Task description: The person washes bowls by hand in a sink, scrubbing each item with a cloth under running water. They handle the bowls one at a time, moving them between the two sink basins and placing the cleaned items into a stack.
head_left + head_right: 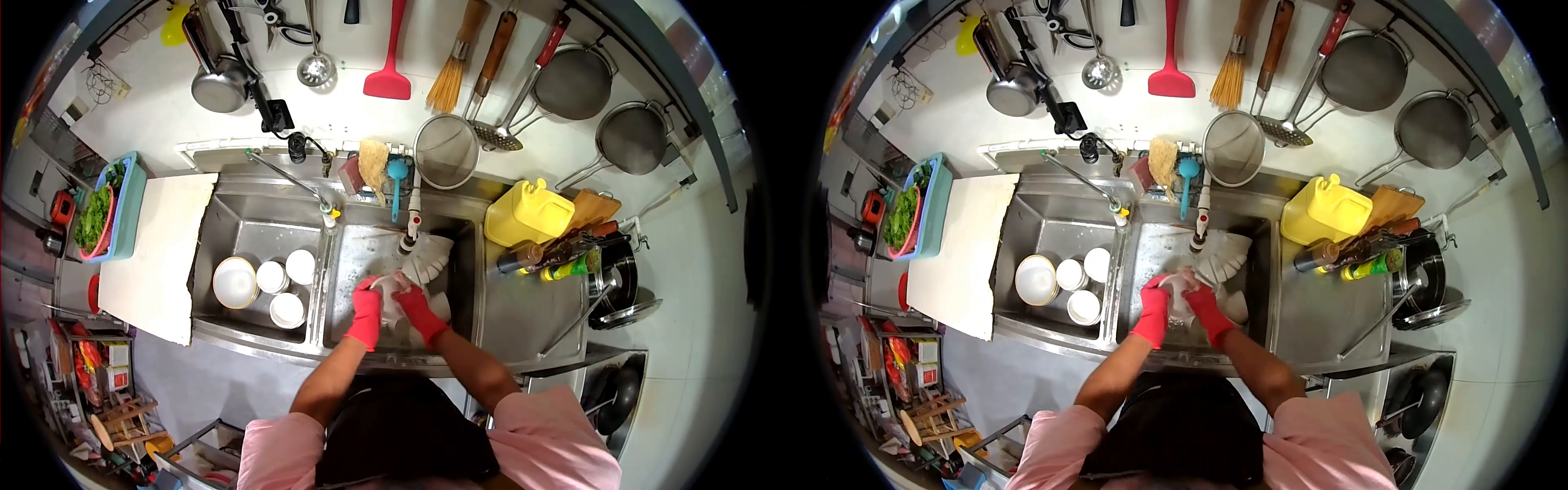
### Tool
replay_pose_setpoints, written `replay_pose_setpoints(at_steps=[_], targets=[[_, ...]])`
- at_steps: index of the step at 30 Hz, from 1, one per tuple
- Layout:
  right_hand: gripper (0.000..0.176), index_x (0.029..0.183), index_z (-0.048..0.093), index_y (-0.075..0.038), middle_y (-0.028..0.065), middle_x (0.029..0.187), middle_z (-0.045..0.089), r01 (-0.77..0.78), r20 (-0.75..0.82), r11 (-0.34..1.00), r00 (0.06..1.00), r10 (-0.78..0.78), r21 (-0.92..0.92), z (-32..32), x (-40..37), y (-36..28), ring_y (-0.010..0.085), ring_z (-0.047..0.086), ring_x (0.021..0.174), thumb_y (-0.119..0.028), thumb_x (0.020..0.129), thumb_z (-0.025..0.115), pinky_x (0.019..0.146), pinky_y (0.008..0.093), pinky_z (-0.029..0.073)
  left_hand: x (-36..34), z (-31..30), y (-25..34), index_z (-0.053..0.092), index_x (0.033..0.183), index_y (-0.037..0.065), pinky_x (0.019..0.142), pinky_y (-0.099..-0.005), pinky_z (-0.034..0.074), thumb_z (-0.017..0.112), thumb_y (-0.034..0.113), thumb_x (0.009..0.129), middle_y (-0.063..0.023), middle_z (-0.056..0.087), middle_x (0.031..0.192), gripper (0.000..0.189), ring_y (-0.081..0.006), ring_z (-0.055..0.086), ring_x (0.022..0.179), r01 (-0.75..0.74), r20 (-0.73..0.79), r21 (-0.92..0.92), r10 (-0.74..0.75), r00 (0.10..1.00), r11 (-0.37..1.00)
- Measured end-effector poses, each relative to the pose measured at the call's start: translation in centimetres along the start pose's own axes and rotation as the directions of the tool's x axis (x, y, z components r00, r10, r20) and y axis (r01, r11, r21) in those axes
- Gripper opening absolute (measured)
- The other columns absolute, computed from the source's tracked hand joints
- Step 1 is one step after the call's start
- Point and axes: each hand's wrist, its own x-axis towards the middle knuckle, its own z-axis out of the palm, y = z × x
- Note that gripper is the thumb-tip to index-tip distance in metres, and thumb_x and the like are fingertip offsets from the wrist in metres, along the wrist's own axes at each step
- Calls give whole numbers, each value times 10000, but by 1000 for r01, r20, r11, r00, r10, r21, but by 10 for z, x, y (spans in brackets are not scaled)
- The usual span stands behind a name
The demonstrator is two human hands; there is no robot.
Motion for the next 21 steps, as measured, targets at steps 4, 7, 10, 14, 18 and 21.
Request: replay_pose_setpoints(at_steps=[4,7,10,14,18,21], targets=[[672,1317,479,-111,93,1204,585,184,-272,929,922,-276,-321,17,-2,32,244,607,931,-138,681,692,761,361,494,-28,25,-11,658,999,6,765,-333,512,431,-84,714,-103,668,910,375,-229,625,815,-197,-502,-229,58,863,953],[700,1316,465,-102,126,1328,492,67,10,769,997,-79,-636,-13,-9,-13,314,585,1041,-161,652,678,850,381,496,-7,0,15,626,1063,-2,747,-342,523,415,-73,693,-119,653,952,432,-242,625,814,176,-3,88,-176,984,980],[745,1351,423,-85,159,1405,393,164,10,724,977,-212,-670,-7,-2,23,302,531,1146,-132,653,679,855,368,498,3,-12,15,628,1073,4,750,-341,521,456,-49,706,-119,656,949,409,-238,627,808,72,99,177,-91,991,981],[767,1390,375,-86,128,1409,407,225,-242,966,937,-250,-127,24,-13,1,251,532,1140,-27,665,618,906,338,476,-25,11,-4,639,1064,14,771,-327,514,490,-33,719,-108,665,948,378,-217,628,827,-104,-292,46,113,950,994],[733,1391,372,-70,74,1367,443,126,148,963,985,-92,-240,-10,3,8,184,549,1068,-11,700,608,826,310,490,-16,3,67,617,1119,11,769,-334,523,366,-90,680,-135,644,996,516,-235,620,854,113,216,182,-152,965,977],[824,1432,288,-102,87,1346,456,-133,-48,958,988,149,254,12,-5,6,213,517,1125,18,673,586,868,303,460,-13,11,48,613,1115,16,768,-321,524,336,-106,664,-134,644,991,543,-234,623,869,-265,57,40,262,963,963]])
